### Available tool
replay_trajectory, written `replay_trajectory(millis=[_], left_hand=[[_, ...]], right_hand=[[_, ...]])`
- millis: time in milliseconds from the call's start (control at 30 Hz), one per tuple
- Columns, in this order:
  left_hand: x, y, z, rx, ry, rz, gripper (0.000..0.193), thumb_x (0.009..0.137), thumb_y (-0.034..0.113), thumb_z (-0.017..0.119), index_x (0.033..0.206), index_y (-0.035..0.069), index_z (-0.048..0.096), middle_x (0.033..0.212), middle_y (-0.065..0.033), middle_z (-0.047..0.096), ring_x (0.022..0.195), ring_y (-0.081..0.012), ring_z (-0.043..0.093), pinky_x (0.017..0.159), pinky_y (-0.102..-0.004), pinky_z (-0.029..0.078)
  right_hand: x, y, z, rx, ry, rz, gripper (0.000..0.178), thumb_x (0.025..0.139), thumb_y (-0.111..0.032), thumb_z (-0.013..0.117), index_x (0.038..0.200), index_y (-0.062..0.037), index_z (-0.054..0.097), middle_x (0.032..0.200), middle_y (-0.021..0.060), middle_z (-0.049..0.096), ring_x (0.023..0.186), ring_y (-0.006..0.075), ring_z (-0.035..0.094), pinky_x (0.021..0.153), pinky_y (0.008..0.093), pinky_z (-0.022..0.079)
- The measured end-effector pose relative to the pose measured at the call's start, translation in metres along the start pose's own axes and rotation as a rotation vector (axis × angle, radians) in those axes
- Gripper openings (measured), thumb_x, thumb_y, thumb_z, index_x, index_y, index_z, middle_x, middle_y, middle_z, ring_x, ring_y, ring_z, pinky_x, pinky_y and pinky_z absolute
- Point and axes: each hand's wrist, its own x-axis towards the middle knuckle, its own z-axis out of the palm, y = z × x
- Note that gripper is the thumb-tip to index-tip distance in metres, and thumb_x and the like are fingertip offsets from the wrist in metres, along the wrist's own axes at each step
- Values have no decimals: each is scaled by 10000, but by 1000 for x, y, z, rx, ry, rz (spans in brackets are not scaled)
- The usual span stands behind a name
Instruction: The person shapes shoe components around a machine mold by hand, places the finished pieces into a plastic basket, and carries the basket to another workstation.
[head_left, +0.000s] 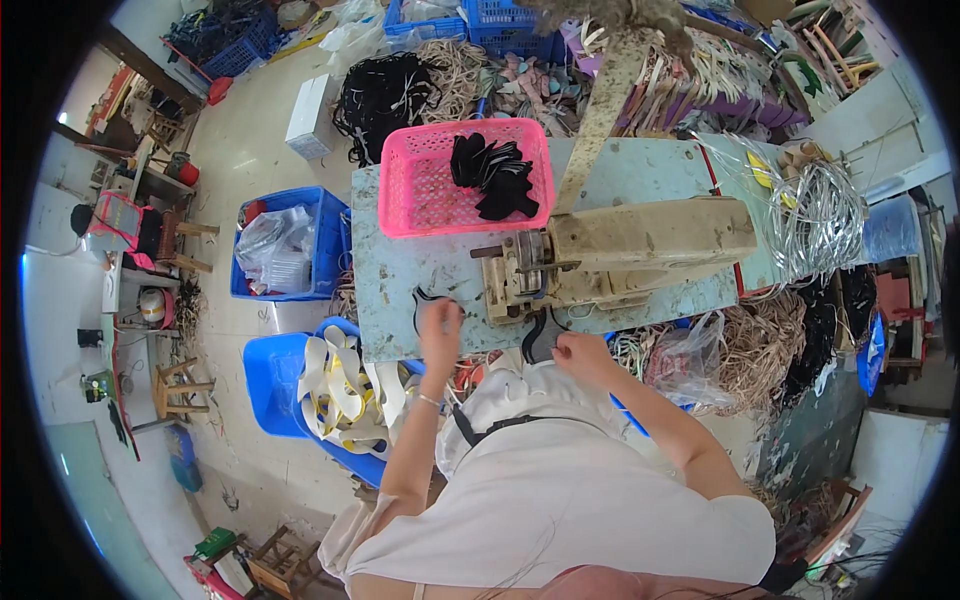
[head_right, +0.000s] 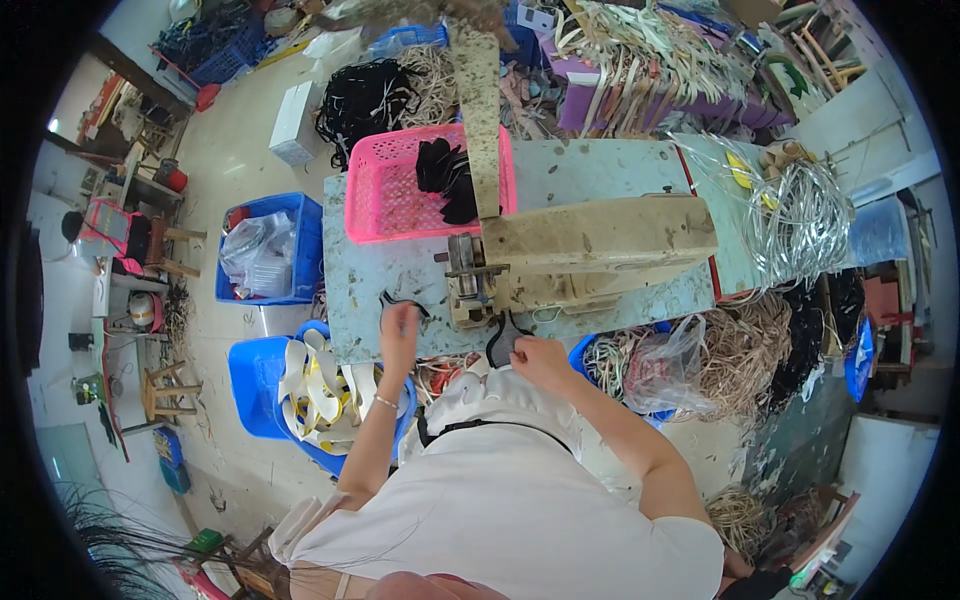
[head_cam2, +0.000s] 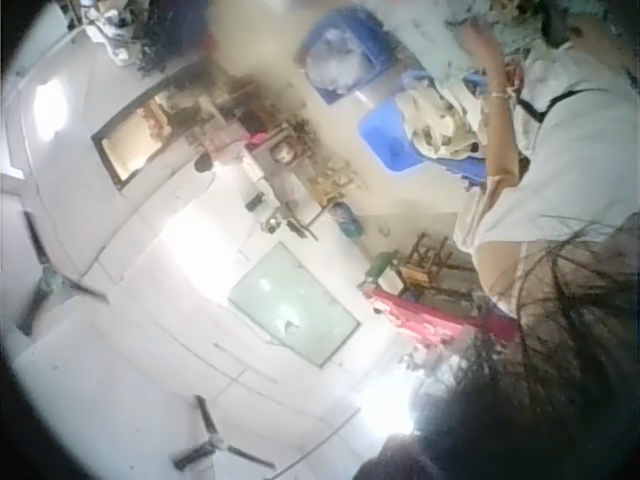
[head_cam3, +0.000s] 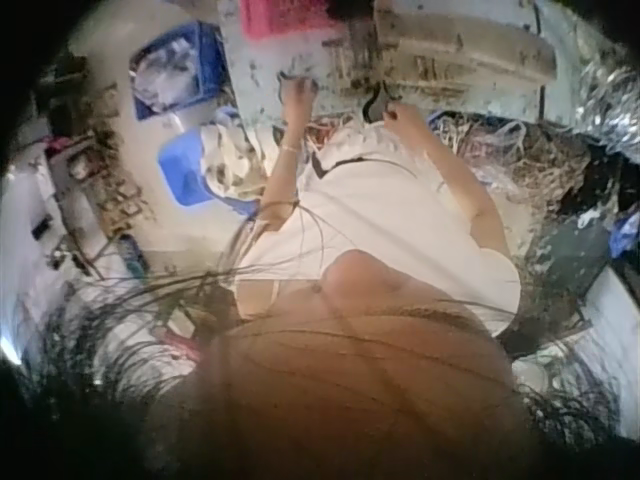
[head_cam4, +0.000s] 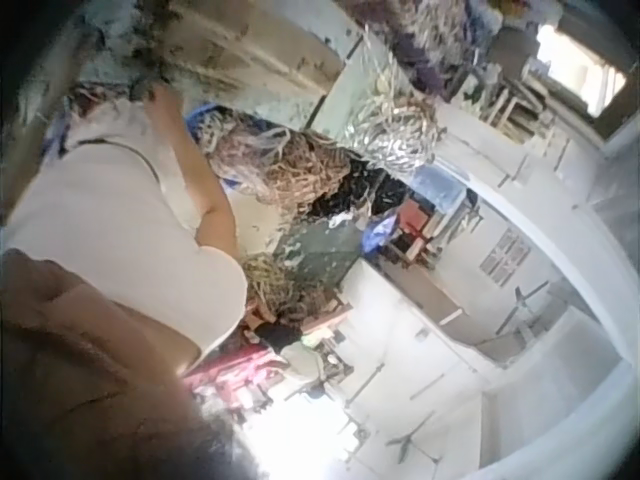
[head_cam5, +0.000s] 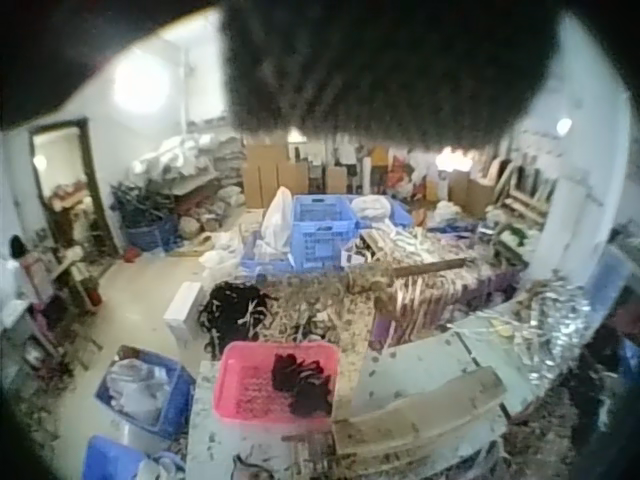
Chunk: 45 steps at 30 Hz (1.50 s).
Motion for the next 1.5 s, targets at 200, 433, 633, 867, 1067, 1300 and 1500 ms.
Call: replay_trajectory(millis=[200, 433, 633, 867, 1067, 1300, 1500], left_hand=[[-32, 111, 5, -435, -686, -151, 257, 874, 217, 558, 998, -7, 539, 842, -101, 572, 752, -171, 525, 698, -282, 425], [-18, 169, -61, -716, -625, -4, 277, 895, 222, 539, 1009, -30, 519, 748, -39, 518, 707, -90, 442, 653, -236, 388], [6, 172, -64, -894, -601, -291, 225, 924, 240, 492, 952, 24, 548, 750, 75, 433, 691, -20, 348, 615, -170, 298], [36, 161, -46, -961, -442, -345, 237, 919, 221, 488, 964, 8, 582, 802, 61, 509, 747, -21, 408, 687, -163, 326], [62, 166, -36, -1214, -406, -563, 243, 885, 229, 526, 967, 17, 611, 915, -38, 626, 818, -83, 562, 696, -243, 445], [64, 69, 0, -1456, -55, -608, 256, 906, 204, 500, 1040, -4, 567, 955, -35, 611, 836, -111, 555, 738, -254, 426], [13, -100, -6, -623, 227, -505, 348, 884, 248, 553, 1095, -29, 539, 965, -55, 587, 845, -117, 515, 752, -250, 407]], right_hand=[[-21, -57, -67, 193, 66, -61, 221, 778, -247, 615, 723, -49, 536, 700, 72, 554, 635, 247, 580, 553, 338, 449], [-24, -77, -123, 1136, -62, 148, 205, 779, -121, 673, 956, -33, 620, 813, -12, 607, 747, 80, 556, 649, 219, 444], [-2, -77, -132, 1161, -135, 117, 218, 837, -181, 623, 940, 12, 619, 785, -13, 604, 711, 49, 522, 621, 204, 422], [24, -73, -134, 1290, -99, 187, 231, 857, -285, 582, 798, -62, 602, 673, -9, 553, 495, 42, 378, 440, 188, 239], [58, -35, -102, 1849, 97, 304, 192, 845, -211, 559, 711, -73, 557, 622, 22, 558, 429, 69, 382, 390, 207, 221], [28, 21, 1, 968, -8, 200, 273, 857, -293, 512, 729, -55, 552, 653, 64, 578, 468, 140, 482, 433, 256, 347], [15, 37, 67, -63, 60, 57, 318, 793, -363, 578, 757, -47, 564, 740, 129, 610, 716, 337, 589, 622, 442, 445]])
